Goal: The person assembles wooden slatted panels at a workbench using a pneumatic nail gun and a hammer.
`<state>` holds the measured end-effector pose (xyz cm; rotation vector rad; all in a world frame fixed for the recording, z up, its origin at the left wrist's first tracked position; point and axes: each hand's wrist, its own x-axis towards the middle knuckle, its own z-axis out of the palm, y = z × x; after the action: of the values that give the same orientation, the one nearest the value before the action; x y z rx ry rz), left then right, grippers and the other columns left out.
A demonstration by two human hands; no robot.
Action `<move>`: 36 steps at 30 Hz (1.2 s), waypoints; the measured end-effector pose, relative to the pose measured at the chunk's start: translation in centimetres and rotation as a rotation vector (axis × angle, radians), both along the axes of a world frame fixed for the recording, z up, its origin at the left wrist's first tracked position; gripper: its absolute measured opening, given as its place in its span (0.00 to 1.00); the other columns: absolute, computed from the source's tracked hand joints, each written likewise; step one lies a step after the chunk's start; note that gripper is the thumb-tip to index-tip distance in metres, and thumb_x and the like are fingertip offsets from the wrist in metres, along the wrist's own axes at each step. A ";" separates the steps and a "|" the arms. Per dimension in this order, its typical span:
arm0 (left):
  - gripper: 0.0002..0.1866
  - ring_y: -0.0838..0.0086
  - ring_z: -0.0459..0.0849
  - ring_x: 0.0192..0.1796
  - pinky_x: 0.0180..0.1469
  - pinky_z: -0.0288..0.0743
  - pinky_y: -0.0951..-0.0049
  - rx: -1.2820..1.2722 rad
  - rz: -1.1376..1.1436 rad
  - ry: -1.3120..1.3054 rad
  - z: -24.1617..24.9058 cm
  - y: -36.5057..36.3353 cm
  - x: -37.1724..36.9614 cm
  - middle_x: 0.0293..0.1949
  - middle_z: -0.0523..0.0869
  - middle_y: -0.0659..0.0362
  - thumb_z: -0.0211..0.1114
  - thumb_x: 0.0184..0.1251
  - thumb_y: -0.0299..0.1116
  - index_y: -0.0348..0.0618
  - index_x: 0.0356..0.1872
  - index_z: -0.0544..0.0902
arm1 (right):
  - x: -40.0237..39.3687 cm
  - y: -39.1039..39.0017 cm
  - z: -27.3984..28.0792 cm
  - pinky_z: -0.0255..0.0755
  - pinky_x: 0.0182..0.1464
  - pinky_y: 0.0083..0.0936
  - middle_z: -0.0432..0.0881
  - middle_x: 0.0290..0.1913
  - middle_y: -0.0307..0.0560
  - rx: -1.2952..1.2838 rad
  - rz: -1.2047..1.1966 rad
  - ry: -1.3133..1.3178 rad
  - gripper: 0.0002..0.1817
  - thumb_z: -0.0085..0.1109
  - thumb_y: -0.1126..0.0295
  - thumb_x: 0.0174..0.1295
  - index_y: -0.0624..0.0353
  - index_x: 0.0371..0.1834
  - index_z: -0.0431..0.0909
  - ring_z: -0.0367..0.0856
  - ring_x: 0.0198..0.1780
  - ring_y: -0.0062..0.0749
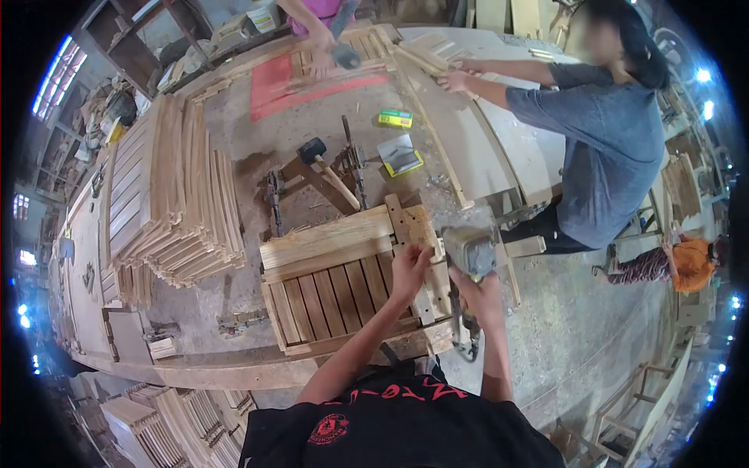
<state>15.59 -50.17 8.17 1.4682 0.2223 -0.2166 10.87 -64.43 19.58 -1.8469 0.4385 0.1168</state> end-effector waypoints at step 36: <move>0.27 0.78 0.73 0.28 0.33 0.71 0.68 0.493 -0.728 0.179 -7.8 -3.7 5.5 0.21 0.78 0.54 0.59 0.71 0.51 0.29 0.32 0.80 | -0.8 -1.9 -9.9 0.63 0.22 0.26 0.62 0.17 0.32 1.238 -0.652 0.304 0.18 0.56 0.49 0.67 0.52 0.44 0.73 0.61 0.14 0.22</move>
<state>21.13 -53.91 0.39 1.9781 -0.1405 -0.9357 10.03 -66.34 9.68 -0.4254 0.8987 0.1684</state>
